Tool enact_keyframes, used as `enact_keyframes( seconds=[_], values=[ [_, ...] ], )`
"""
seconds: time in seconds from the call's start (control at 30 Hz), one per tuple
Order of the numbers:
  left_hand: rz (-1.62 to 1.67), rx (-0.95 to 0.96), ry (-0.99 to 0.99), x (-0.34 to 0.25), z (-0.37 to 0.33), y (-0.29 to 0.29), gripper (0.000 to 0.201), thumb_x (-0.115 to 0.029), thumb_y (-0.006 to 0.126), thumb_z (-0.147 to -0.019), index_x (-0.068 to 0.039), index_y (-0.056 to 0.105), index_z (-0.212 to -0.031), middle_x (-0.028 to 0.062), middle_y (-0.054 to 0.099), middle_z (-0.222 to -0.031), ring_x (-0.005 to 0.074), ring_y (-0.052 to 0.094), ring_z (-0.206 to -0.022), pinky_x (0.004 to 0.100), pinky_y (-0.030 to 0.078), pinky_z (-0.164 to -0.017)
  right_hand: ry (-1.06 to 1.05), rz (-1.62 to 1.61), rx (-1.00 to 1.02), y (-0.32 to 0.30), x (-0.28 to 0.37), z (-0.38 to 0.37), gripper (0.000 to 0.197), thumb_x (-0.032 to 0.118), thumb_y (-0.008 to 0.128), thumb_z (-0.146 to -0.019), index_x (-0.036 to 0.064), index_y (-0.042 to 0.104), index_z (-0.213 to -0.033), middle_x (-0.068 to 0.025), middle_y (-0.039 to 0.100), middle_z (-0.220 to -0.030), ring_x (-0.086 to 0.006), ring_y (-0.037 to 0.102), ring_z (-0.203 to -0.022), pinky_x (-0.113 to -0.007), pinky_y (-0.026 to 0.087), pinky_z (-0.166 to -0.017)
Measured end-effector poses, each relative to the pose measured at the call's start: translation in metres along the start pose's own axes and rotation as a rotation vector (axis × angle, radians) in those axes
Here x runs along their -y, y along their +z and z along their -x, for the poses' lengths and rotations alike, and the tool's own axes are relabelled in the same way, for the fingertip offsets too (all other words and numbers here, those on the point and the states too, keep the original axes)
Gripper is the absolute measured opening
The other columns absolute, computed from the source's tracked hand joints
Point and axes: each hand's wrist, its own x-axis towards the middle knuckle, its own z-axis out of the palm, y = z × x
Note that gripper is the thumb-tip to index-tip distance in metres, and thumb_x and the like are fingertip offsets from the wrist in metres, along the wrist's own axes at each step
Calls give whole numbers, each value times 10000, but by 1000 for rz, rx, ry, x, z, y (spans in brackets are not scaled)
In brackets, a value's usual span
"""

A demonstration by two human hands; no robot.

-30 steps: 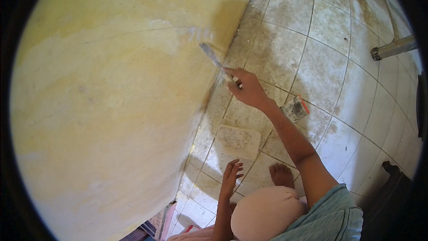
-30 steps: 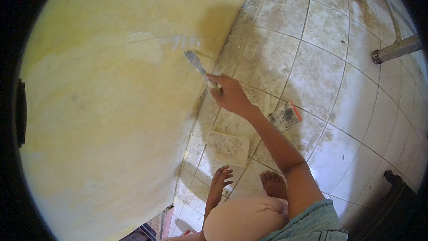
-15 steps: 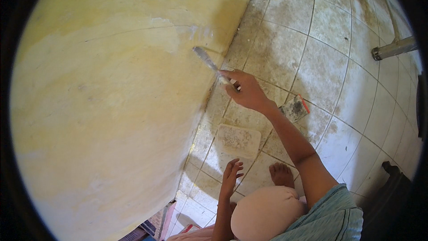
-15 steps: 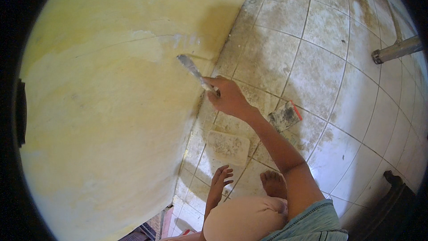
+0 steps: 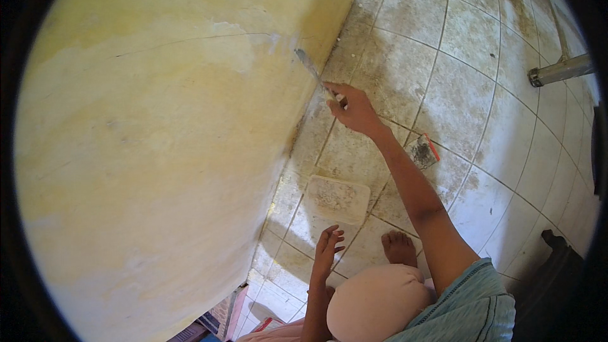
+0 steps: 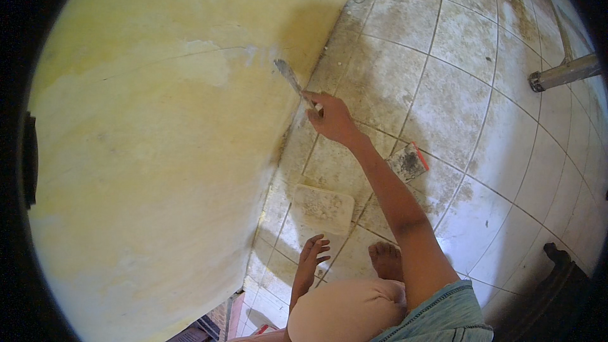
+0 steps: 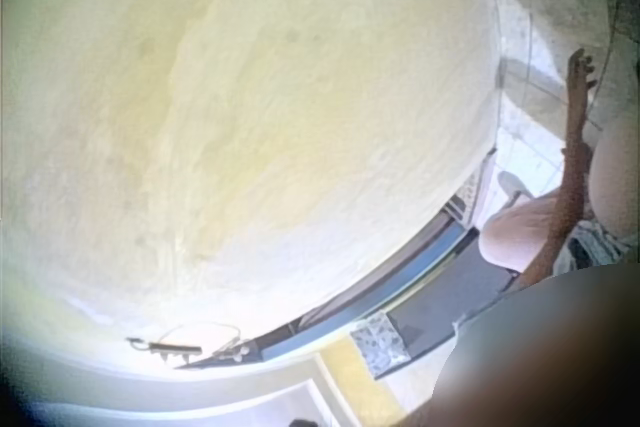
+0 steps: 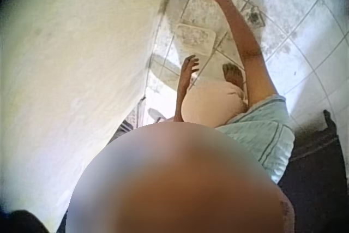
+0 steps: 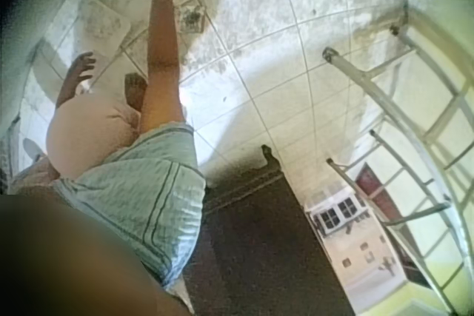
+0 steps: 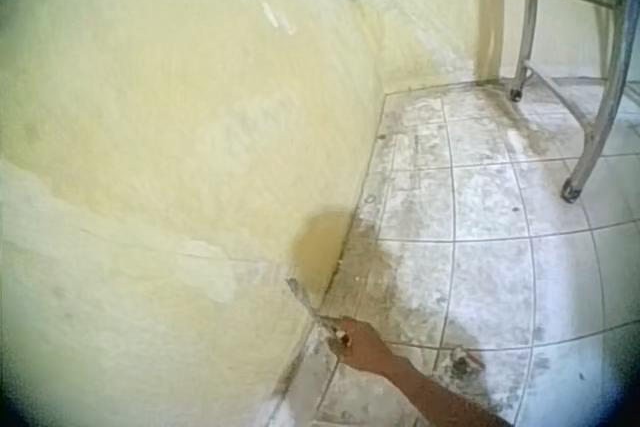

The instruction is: The person applies white plaster to a yellow wall using a trowel and a paintbrush. They scoop plaster from a container, spread it on the wall, and smooth the surface, working near the floor level.

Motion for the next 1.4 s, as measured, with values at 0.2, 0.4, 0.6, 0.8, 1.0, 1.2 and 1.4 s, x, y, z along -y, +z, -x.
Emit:
enact_keyframes(
  seconds=[0.2,0.4,0.6,0.8,1.0,1.2,1.4],
  values=[
    [-25,1,11,-2,-2,-2,514,-419,537,-1060,-60,511,-1427,140,614,-1315,237,579,-1195,391,517,-973,0,-21,0,-7,-6,15,463,95,685,-900,96,640,-1361,-200,690,-1073,-298,692,-775,-389,580,-736],
    [-19,-7,-19,-7,2,-1,555,-440,542,-1052,-30,511,-1425,168,603,-1338,268,579,-1225,412,511,-1006,-39,-164,-206,14,-10,-14,496,35,682,-912,80,596,-1399,-181,666,-1135,-250,705,-799,-347,591,-704],
    [-27,-10,-21,-5,0,0,549,-434,534,-1057,-29,508,-1427,171,601,-1337,269,578,-1222,411,509,-1001,-168,-180,-296,82,-24,-24,452,32,709,-919,62,601,-1356,-139,680,-1207,-151,712,-816,-287,580,-646],
    [-41,-5,-4,-8,-2,1,550,-434,532,-1057,-28,509,-1428,166,606,-1323,262,578,-1219,404,511,-992,-189,-250,-261,114,-33,-16,482,20,711,-910,51,574,-1372,-135,680,-1249,-149,707,-838,-289,603,-711],
    [-22,-3,20,-1,-8,1,516,-431,527,-1059,-48,536,-1404,144,631,-1290,244,598,-1181,391,514,-971,43,-130,-80,45,-27,14,479,53,722,-898,101,616,-1362,-153,697,-1178,-203,721,-861,-333,597,-716],
    [-266,-275,95,-52,18,-7,246,-225,555,-1069,-40,679,-1173,61,719,-1061,113,649,-968,280,511,-847,-59,-21,-211,15,-19,-28,460,91,720,-900,100,639,-1353,-177,717,-1091,-227,732,-759,-351,589,-703],
    [-25,-338,1146,-211,73,20,560,-161,574,-1009,29,419,-1512,194,438,-1564,341,372,-1479,452,298,-1200,35,-41,-69,31,-15,-1,470,90,724,-875,96,649,-1338,-185,732,-1062,-267,729,-730,-374,579,-713]
  ],
)
